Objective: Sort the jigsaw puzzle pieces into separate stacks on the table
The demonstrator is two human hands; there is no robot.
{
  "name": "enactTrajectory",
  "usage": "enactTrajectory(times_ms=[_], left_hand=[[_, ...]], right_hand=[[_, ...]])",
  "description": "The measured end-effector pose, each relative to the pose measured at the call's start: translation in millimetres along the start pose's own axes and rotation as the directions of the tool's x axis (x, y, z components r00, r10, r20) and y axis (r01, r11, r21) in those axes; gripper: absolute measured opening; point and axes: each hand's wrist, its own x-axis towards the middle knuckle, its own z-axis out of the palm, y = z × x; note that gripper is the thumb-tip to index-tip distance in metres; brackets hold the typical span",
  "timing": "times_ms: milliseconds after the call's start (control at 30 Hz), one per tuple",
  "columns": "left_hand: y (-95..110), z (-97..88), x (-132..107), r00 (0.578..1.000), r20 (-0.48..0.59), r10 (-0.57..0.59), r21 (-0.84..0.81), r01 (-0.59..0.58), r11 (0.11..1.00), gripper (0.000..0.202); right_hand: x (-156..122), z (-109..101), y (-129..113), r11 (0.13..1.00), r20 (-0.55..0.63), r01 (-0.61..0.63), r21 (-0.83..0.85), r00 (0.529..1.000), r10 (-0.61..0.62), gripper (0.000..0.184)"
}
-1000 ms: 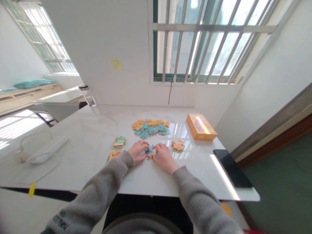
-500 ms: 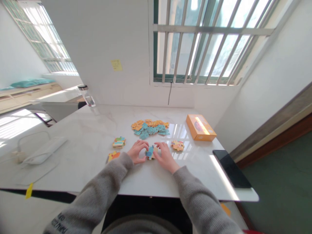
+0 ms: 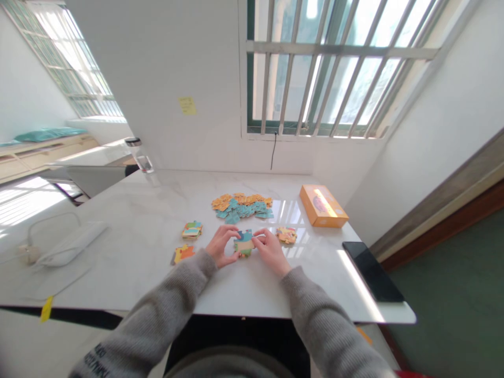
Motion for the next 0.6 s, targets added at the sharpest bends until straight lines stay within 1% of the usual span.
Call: enactTrajectory(times_ms=[100,200,300,367,433,500,600], left_hand=[[-1.4,1.8,-0.5,0.999,0.026,0.019,0.024,-0.019,1.000,0.040],[-2.3,2.5,-1.7,1.000,0.027,0.006,0.037,-0.007,0.999,0.043],[-0.8,0.2,-2.0,1.000,0.027,0.013,0.053,-0.015,0.998,0.042],[0.6,-4.8,-1.5,0.999,0.040,-0.004,0.095,0.000,0.995,0.041],[0.0,-13.9,-1.2,0.999,0.034,-0.043,0.153,0.037,0.988,0.039],[-5.3,-27.7,-2.3,0.997,-0.011,-0.072,0.196,0.073,0.978,0.037],[-25.9,-55.1,-9.4,0.991,-0.069,-0.114,0.242,0.127,0.962,0.034]], right_hand=[[-2.0,1.8,-1.4,1.000,0.016,-0.019,0.017,1.000,0.019,0.037],[-3.3,2.8,-2.4,0.999,0.027,-0.027,0.035,0.999,0.026,0.037],[-3.6,2.7,-3.5,0.999,0.049,-0.023,0.032,0.999,0.022,0.033],[-3.0,1.7,-4.3,0.999,0.021,0.003,0.033,1.000,-0.004,0.029],[-2.1,0.2,-4.2,0.999,-0.043,0.033,0.020,0.999,-0.032,0.024],[-1.4,-0.9,-2.9,0.998,-0.084,0.050,-0.024,0.995,-0.052,0.022],[-2.0,-0.2,-0.9,0.980,-0.057,0.087,-0.178,0.993,-0.099,0.021]])
